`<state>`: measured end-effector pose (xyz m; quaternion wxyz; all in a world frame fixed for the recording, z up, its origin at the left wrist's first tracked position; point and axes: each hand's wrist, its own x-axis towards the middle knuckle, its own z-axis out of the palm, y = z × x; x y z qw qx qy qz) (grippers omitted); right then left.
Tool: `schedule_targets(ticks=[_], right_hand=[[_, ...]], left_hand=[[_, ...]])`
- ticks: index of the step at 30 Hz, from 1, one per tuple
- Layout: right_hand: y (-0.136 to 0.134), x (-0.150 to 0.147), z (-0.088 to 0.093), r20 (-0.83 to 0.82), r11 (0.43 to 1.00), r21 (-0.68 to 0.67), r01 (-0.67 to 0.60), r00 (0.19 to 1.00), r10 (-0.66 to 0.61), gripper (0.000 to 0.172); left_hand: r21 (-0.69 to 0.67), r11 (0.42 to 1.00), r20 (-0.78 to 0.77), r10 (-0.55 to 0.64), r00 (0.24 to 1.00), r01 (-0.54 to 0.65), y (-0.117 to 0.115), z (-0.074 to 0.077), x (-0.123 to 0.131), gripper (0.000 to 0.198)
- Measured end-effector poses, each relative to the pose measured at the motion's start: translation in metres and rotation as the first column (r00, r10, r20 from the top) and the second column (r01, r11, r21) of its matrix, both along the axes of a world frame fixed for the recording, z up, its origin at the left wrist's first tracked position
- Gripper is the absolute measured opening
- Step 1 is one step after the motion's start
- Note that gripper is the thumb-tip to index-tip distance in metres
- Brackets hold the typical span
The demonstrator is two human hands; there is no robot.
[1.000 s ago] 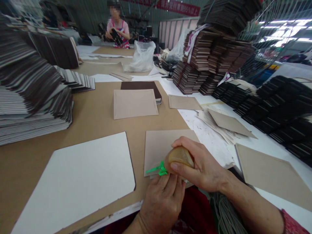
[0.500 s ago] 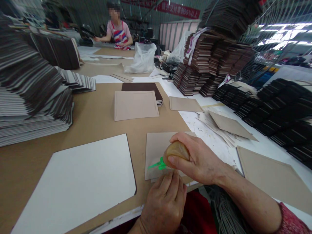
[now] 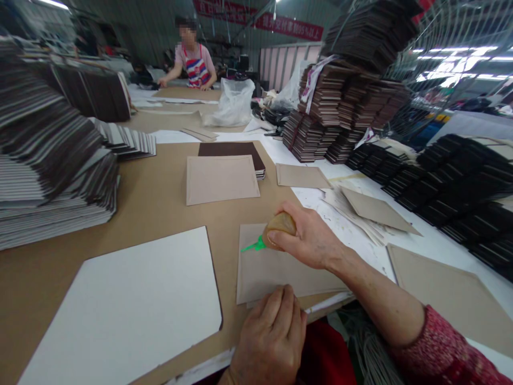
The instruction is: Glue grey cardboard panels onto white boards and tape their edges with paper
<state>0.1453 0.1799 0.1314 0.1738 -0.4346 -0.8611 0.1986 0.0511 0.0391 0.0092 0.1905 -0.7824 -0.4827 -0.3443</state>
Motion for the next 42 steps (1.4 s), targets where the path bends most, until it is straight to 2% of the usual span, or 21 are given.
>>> schedule_targets(ticks=[13,21,29,32,37,42], right_hand=[[0.026,-0.009,-0.005,-0.014,0.99,0.131,0.057,0.998,-0.056,0.024],[0.035,-0.013,-0.006,0.009,0.988,0.146,0.048,0.999,-0.05,0.027],[0.035,0.001,0.01,0.087,0.988,0.144,0.056,0.994,-0.069,0.022],[0.037,0.006,0.013,0.109,0.987,0.147,0.071,0.99,-0.087,0.022],[0.041,0.017,0.014,0.128,0.983,0.151,0.106,0.984,-0.126,0.026],[0.044,0.036,0.016,0.144,0.978,0.149,0.147,0.975,-0.168,0.027]], left_hand=[[0.024,1.0,0.034,0.018,0.999,-0.019,0.002,-0.001,0.002,0.017],[0.031,0.999,0.038,0.022,0.999,-0.024,0.003,-0.001,0.004,0.016],[0.036,0.999,0.014,0.016,1.0,-0.016,0.003,-0.004,0.002,0.017],[0.015,1.0,-0.013,-0.002,1.0,0.002,0.002,-0.009,0.0,0.017],[-0.063,0.997,-0.148,-0.051,0.988,0.042,-0.002,-0.026,-0.008,0.025],[-0.036,0.998,-0.134,-0.061,0.989,0.057,-0.001,-0.035,-0.009,0.029]])
